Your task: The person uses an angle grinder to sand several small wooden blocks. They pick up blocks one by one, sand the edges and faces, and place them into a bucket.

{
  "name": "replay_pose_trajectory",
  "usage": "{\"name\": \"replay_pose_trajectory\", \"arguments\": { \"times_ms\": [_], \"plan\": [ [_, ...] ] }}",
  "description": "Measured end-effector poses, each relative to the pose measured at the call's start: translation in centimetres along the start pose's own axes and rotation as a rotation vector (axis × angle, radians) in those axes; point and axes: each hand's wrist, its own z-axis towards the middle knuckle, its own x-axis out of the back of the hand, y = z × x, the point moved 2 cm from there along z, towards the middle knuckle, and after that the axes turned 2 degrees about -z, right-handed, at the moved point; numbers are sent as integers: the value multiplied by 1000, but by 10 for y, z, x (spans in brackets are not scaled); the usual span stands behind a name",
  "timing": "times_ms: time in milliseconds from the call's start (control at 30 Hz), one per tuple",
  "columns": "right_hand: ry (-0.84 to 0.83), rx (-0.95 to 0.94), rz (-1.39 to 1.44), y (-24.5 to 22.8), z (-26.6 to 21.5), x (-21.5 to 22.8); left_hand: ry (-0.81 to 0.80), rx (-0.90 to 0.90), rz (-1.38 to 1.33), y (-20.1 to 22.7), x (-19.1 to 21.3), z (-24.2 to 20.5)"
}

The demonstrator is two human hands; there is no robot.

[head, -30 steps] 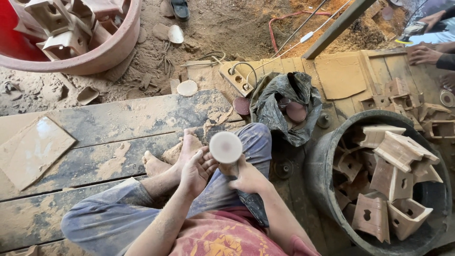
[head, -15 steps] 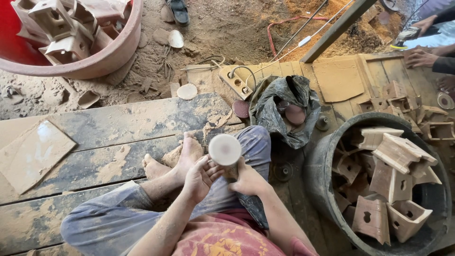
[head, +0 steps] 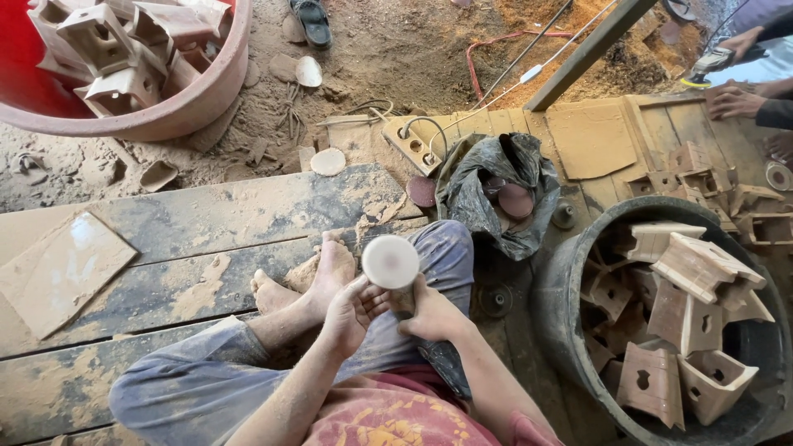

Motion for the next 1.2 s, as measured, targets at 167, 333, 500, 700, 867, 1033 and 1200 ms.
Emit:
{"name": "replay_pose_trajectory", "arguments": {
  "times_ms": [167,333,500,700,867,1033,1200],
  "plan": [
    [3,9,-17,-2,1,1,11,2,15,2,-10,-8],
    [7,14,4,-3,-2,2,26,32,43,4,-11,-6],
    [0,7,10,-4,-4,3,38,30,40,3,-9,-1],
    [5,3,7,-5,-3,4,72,-35,12,8,-20,-9],
    [-20,-10,23,-16,-12,9,102,-135,262,1,1,16],
    [-3,-24,-6,11,13,-11,65,-436,997,71,-46,-7],
    [-4,-19,-9,2,4,-6,-34,-642,1590,97,-47,29]
  ]
}}
